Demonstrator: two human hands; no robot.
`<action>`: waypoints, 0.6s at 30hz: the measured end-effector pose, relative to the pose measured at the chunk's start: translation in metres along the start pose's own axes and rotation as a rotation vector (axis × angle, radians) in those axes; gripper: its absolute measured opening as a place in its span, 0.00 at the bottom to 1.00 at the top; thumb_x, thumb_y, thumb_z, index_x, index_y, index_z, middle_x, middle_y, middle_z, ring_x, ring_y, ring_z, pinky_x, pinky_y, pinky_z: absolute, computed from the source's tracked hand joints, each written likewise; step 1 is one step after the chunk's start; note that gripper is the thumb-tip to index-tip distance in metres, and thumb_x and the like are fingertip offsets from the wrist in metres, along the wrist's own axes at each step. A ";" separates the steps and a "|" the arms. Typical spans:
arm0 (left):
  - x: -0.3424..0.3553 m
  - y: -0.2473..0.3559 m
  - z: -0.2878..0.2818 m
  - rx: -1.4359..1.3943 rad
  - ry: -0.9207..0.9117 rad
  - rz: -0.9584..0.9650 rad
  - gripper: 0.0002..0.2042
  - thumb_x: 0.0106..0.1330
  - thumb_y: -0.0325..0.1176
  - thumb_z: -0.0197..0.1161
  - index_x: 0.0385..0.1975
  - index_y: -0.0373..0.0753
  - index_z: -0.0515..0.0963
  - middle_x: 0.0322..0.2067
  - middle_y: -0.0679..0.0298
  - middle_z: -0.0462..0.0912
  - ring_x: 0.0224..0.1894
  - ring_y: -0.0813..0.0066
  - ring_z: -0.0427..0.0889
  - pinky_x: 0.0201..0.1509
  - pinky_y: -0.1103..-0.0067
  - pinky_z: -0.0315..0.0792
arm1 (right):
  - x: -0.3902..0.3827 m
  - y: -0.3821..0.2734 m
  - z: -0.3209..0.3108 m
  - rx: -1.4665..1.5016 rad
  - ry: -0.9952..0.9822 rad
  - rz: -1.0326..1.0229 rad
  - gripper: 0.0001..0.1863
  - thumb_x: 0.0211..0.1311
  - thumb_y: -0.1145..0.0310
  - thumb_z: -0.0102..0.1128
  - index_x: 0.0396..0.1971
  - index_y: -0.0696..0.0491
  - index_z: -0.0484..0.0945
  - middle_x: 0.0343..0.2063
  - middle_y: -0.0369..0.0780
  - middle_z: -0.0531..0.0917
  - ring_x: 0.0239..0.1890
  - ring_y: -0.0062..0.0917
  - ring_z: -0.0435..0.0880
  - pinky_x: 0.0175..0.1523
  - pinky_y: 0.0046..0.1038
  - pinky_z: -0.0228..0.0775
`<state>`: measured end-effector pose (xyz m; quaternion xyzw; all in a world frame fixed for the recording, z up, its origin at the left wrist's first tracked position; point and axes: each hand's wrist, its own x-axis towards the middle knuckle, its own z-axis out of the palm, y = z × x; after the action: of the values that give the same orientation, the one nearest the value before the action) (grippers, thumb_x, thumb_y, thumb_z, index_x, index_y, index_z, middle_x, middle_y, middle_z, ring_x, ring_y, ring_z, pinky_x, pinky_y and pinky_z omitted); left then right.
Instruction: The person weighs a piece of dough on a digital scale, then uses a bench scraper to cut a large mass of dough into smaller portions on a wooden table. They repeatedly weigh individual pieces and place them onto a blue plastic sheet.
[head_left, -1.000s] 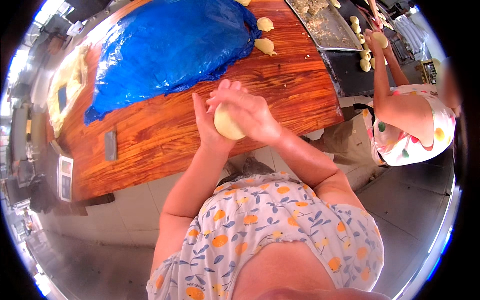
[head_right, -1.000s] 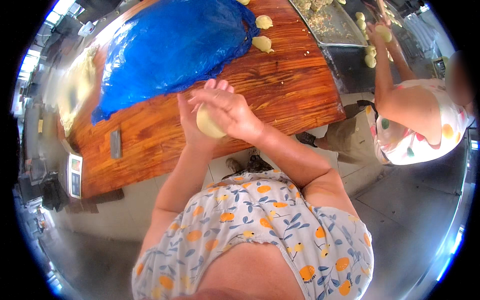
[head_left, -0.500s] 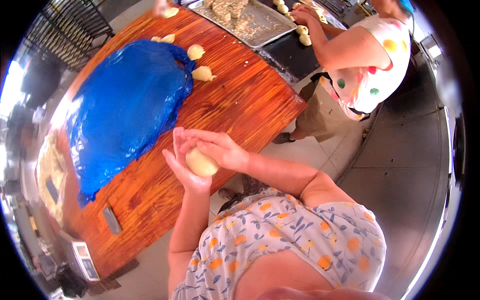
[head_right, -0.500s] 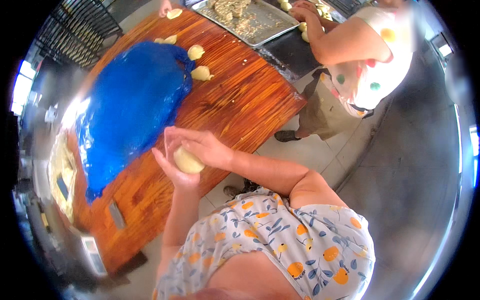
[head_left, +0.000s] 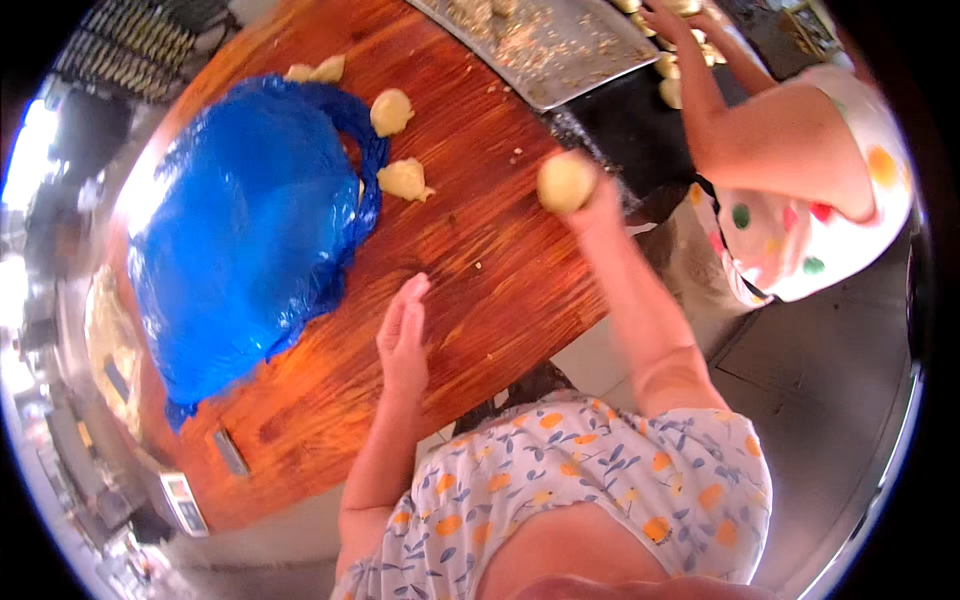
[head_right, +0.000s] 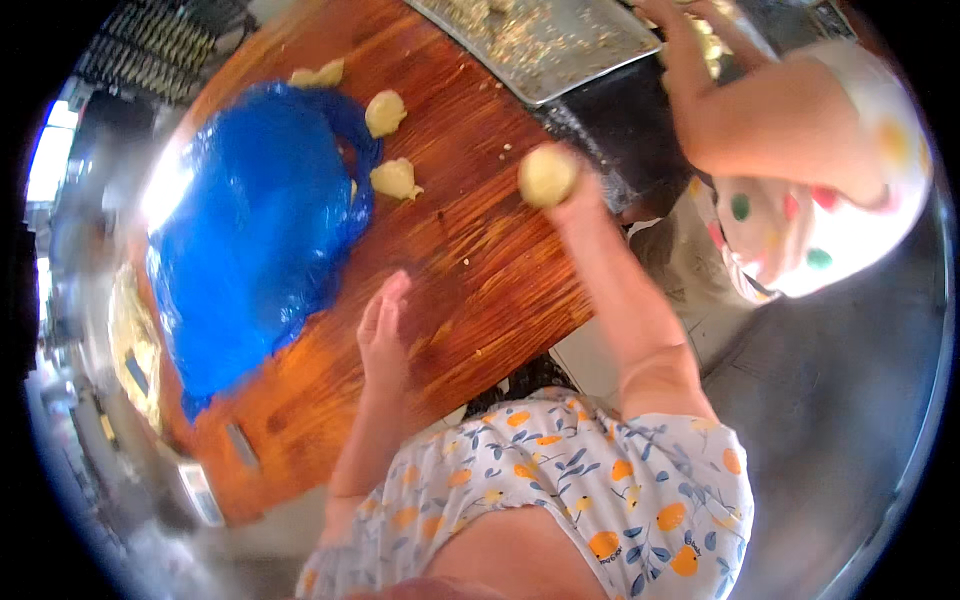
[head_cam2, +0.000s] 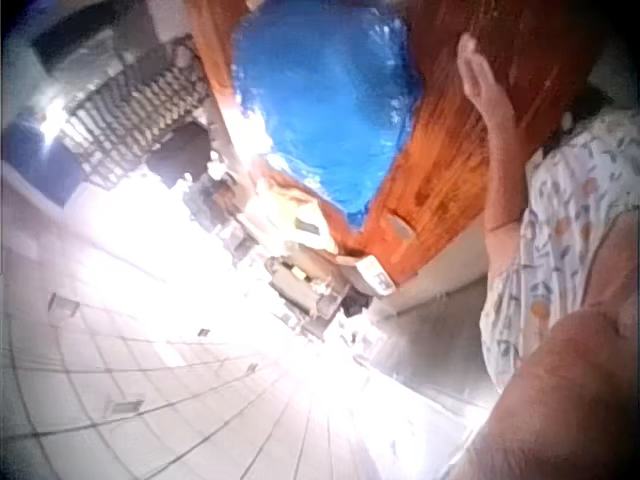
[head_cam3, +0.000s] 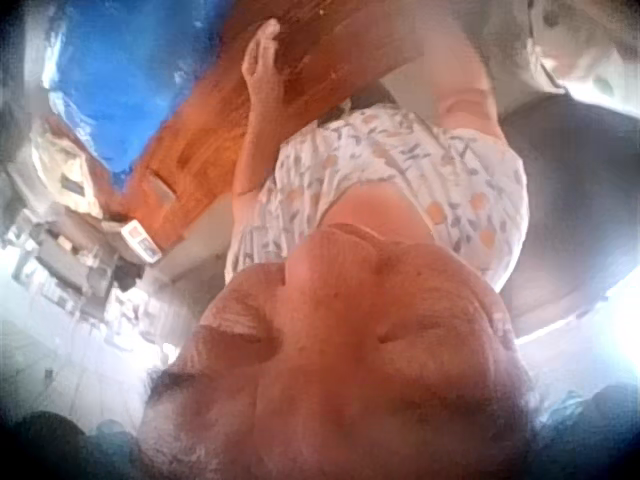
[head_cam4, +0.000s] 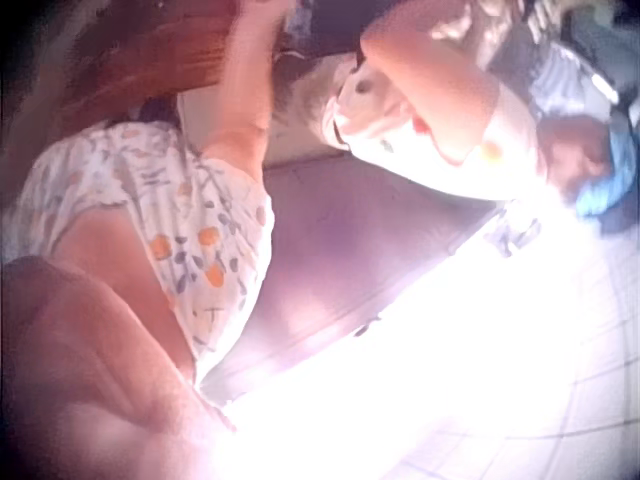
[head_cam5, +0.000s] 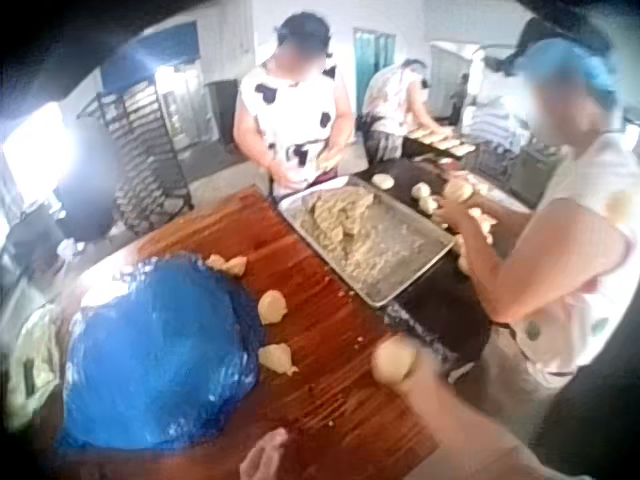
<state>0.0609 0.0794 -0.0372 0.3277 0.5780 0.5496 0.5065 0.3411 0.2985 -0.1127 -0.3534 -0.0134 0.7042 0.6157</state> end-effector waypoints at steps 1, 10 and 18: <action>0.000 -0.011 -0.011 0.093 0.081 0.028 0.14 0.72 0.28 0.52 0.54 0.32 0.76 0.57 0.59 0.76 0.63 0.69 0.70 0.68 0.74 0.60 | 0.037 -0.033 -0.015 -0.120 0.141 -0.170 0.18 0.65 0.59 0.45 0.43 0.54 0.78 0.43 0.45 0.83 0.46 0.40 0.83 0.50 0.51 0.77; -0.077 -0.114 -0.053 1.353 -0.646 0.162 0.33 0.60 0.50 0.65 0.65 0.51 0.65 0.71 0.56 0.54 0.73 0.54 0.52 0.69 0.49 0.51 | 0.144 -0.147 0.003 -0.680 0.545 -0.455 0.23 0.68 0.60 0.42 0.55 0.60 0.71 0.53 0.50 0.76 0.55 0.39 0.76 0.61 0.43 0.66; 0.146 -0.088 0.043 1.642 -0.311 0.754 0.24 0.64 0.45 0.63 0.60 0.50 0.71 0.67 0.59 0.63 0.70 0.58 0.59 0.65 0.51 0.60 | 0.044 -0.042 -0.023 -1.211 0.152 -0.862 0.27 0.73 0.63 0.47 0.65 0.63 0.61 0.65 0.46 0.66 0.67 0.33 0.64 0.71 0.31 0.51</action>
<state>0.0772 0.2128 -0.1498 0.8219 0.5673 0.0446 -0.0263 0.3893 0.3375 -0.1319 -0.6418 -0.4935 0.2433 0.5342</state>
